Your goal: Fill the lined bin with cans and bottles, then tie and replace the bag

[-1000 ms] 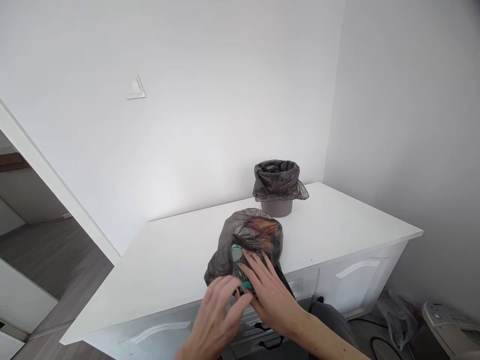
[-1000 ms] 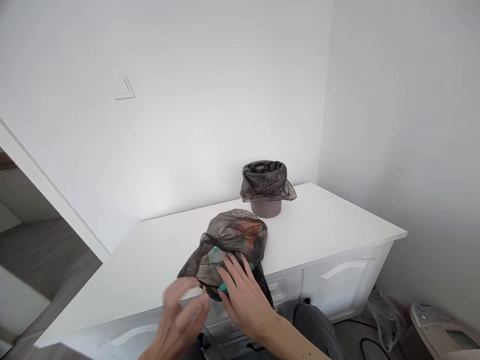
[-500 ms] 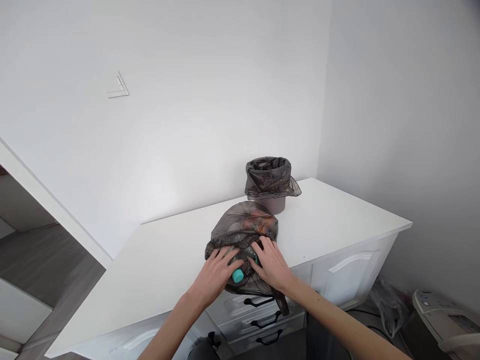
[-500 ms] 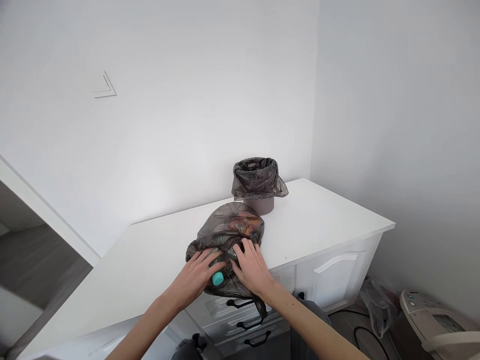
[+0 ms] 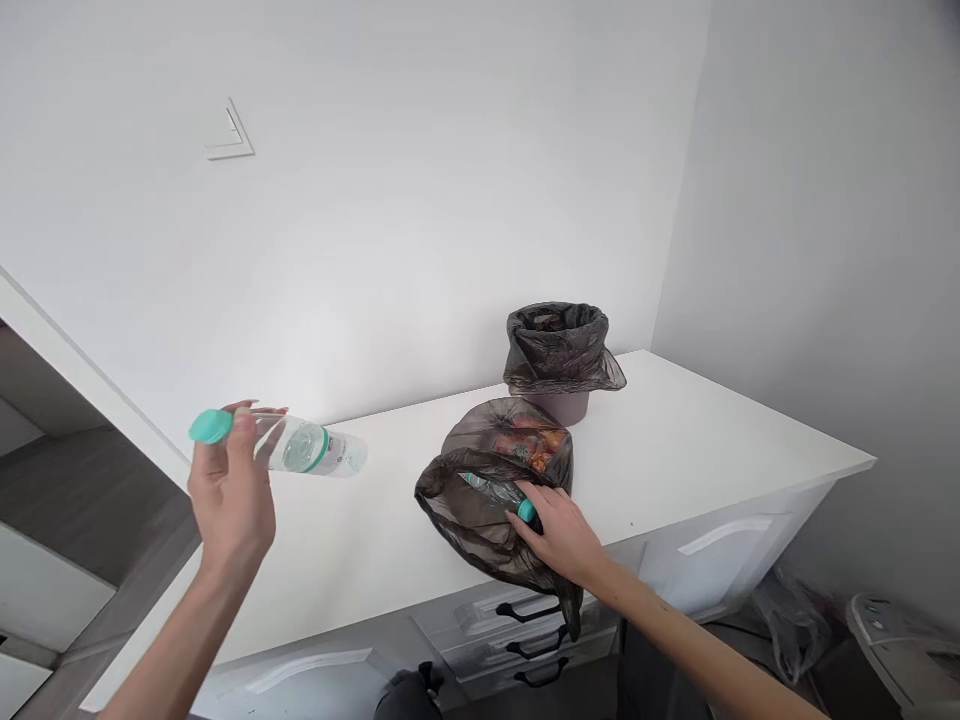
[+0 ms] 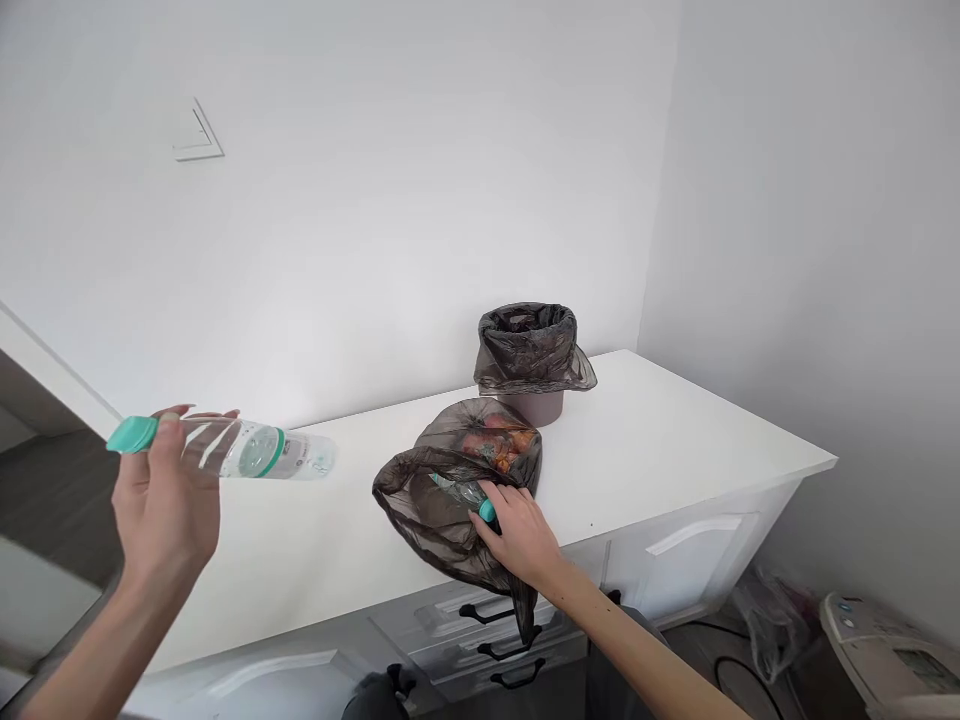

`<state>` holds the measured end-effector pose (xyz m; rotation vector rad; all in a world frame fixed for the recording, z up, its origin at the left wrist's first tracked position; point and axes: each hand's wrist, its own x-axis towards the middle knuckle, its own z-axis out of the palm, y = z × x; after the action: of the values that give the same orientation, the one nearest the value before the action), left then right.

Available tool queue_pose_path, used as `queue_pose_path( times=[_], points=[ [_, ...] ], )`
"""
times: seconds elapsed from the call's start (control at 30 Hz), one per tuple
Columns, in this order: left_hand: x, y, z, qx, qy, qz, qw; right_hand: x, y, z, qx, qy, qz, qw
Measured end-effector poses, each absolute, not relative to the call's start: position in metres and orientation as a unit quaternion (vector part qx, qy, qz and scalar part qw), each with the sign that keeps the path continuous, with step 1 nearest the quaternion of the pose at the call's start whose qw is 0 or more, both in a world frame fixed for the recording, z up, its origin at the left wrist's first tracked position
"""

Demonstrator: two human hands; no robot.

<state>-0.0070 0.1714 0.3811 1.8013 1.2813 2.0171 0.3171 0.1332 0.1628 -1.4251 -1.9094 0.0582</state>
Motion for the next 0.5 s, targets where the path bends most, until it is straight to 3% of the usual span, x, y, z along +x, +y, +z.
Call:
queue_pose_path(
  times=[0.2,0.5],
  points=[
    [-0.038,0.221,0.359,0.567,0.536,0.606,0.155,0.313,0.132,0.162,-0.567,-0.745,0.002,0.352],
    [-0.073,0.27,0.323,0.562,0.604,0.543,0.158,0.312,0.135,0.158,-0.566,-0.745,-0.017,0.352]
  ],
)
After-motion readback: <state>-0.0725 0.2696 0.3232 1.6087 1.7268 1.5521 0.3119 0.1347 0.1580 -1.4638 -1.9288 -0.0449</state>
